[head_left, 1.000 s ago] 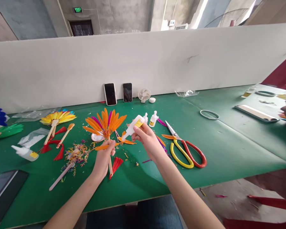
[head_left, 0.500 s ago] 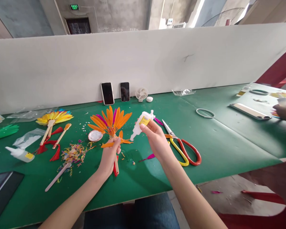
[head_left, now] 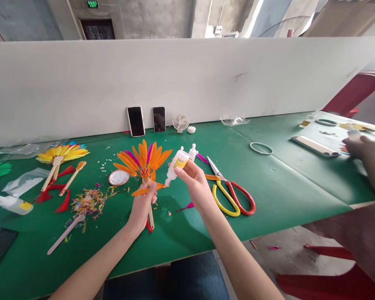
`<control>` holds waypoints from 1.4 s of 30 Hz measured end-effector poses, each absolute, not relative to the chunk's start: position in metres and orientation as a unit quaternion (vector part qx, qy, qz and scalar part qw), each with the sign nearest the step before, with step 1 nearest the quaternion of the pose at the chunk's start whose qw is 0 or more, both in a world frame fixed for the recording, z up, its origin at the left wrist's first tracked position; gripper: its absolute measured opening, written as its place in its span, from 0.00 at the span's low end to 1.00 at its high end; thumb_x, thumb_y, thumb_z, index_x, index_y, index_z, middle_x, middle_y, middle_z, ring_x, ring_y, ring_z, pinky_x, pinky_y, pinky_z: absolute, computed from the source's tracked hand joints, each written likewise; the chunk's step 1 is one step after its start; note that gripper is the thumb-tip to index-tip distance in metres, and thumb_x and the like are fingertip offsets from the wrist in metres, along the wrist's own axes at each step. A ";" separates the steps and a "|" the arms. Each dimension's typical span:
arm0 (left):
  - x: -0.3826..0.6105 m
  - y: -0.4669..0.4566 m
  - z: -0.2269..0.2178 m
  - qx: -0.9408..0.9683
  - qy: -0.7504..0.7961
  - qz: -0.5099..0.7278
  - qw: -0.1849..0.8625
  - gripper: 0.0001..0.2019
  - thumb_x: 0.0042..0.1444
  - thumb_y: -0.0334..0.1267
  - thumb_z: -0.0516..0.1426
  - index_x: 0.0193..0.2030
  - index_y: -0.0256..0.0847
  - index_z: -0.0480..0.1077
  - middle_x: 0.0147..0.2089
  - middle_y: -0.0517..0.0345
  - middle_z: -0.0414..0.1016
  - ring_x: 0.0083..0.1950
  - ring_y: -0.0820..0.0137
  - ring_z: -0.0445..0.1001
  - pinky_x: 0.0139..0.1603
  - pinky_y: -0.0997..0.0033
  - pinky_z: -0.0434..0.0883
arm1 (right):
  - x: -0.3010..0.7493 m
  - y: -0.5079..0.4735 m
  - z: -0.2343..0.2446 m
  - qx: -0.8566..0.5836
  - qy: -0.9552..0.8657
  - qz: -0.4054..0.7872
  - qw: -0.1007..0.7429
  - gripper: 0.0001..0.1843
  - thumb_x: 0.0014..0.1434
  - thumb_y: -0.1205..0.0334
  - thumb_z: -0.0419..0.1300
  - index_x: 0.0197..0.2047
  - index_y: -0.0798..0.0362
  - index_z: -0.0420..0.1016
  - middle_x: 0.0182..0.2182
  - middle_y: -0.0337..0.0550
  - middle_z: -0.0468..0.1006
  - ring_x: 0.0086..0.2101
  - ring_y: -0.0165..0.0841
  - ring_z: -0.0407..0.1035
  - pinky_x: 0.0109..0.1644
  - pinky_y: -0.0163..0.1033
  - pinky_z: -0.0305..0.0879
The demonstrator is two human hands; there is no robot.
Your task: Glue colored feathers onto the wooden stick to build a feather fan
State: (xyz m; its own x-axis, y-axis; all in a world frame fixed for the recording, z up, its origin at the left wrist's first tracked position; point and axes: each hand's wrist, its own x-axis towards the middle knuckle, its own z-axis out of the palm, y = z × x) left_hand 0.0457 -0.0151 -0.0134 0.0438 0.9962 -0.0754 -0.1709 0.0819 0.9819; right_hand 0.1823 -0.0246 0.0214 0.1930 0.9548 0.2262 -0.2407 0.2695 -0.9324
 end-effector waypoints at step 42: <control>0.045 -0.018 -0.020 0.463 0.462 0.492 0.574 0.18 0.43 0.48 0.62 0.17 0.40 0.60 0.22 0.62 0.57 0.26 0.76 0.57 0.26 0.74 0.58 | 0.172 -0.015 0.014 -0.435 -0.431 0.402 0.681 0.07 0.47 0.57 0.61 0.26 0.52 0.69 0.24 0.35 0.70 0.29 0.29 0.63 0.36 0.37 0.58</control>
State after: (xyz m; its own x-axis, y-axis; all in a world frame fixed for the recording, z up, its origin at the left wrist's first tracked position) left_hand 0.0450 -0.0178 -0.0205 0.0881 0.9933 -0.0748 -0.1360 0.0864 0.9869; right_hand 0.1724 -0.0150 0.0136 0.3061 0.9220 0.2372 -0.1735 0.2990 -0.9384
